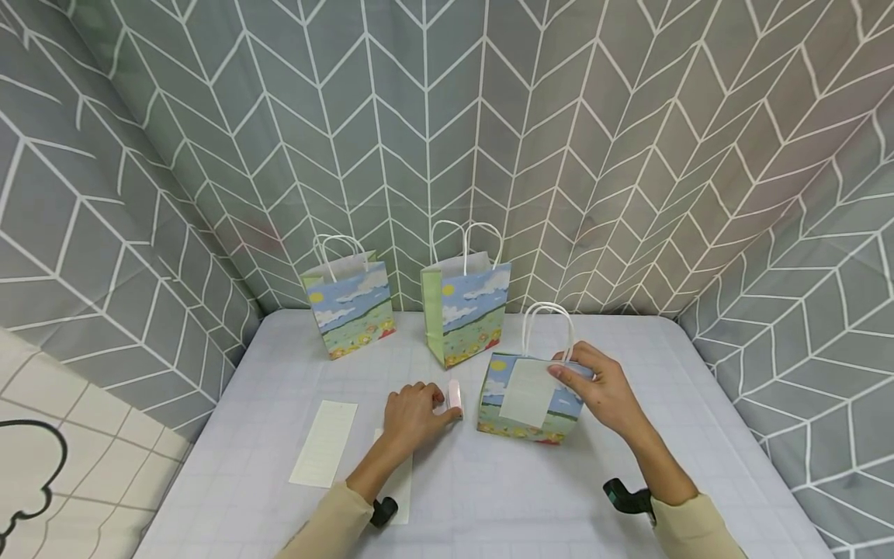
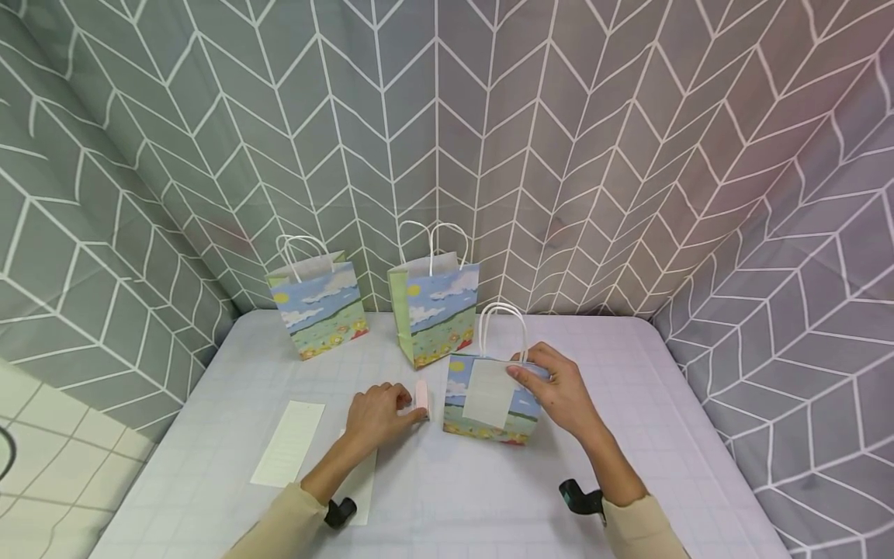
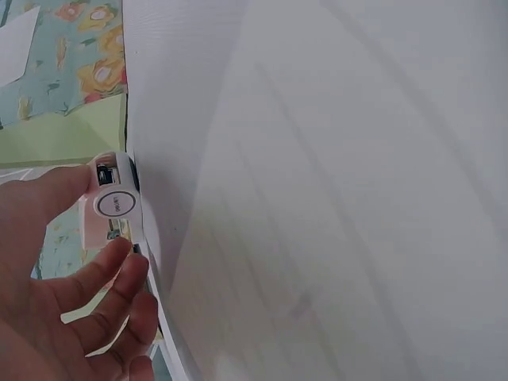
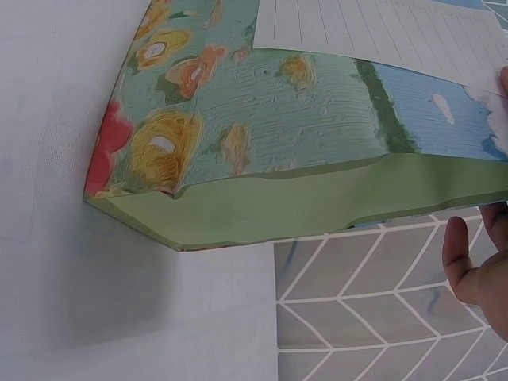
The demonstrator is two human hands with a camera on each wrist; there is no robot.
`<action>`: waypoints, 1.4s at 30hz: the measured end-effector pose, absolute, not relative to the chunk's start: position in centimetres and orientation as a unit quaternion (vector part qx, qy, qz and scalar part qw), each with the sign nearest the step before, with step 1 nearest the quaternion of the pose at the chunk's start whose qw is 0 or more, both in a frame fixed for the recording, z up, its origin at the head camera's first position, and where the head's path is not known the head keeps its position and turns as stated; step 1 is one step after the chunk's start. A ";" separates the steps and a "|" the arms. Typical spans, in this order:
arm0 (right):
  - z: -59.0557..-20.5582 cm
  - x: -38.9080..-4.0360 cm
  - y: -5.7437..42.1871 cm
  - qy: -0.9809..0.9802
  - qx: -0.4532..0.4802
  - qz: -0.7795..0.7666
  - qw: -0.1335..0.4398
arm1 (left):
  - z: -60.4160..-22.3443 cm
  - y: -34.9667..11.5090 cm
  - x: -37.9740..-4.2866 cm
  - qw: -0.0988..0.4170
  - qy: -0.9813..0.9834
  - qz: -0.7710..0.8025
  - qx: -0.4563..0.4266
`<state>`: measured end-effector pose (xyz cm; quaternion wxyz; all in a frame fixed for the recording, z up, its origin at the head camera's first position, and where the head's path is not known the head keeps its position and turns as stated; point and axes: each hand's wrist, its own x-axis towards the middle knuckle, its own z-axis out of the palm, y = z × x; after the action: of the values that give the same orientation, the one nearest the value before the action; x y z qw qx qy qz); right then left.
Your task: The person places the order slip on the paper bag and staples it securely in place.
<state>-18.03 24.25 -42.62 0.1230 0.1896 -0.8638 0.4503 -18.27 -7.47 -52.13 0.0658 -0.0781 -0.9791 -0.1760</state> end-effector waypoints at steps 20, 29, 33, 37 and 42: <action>-42.6 -18.0 24.2 -0.865 0.192 0.447 0.121 | -51.5 -6.9 -18.3 0.072 -0.979 -0.171 -0.083; -42.5 -17.9 24.2 -0.871 0.185 0.439 0.124 | -51.1 -7.2 -18.3 0.087 -0.977 -0.171 -0.094; -42.6 -17.9 24.2 -0.868 0.186 0.444 0.121 | -51.1 -7.4 -18.3 0.092 -0.975 -0.172 -0.105; -42.7 -17.9 24.2 -0.867 0.188 0.446 0.122 | -51.0 -7.6 -18.4 0.087 -0.974 -0.172 -0.116; -42.8 -17.9 24.3 -0.869 0.185 0.442 0.124 | -50.9 -7.9 -18.7 0.083 -0.974 -0.167 -0.128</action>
<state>-17.94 24.26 -42.76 0.1242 0.1854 -0.8690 0.4417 -18.72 -7.90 -50.86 0.0827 -0.1275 -0.9742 -0.1666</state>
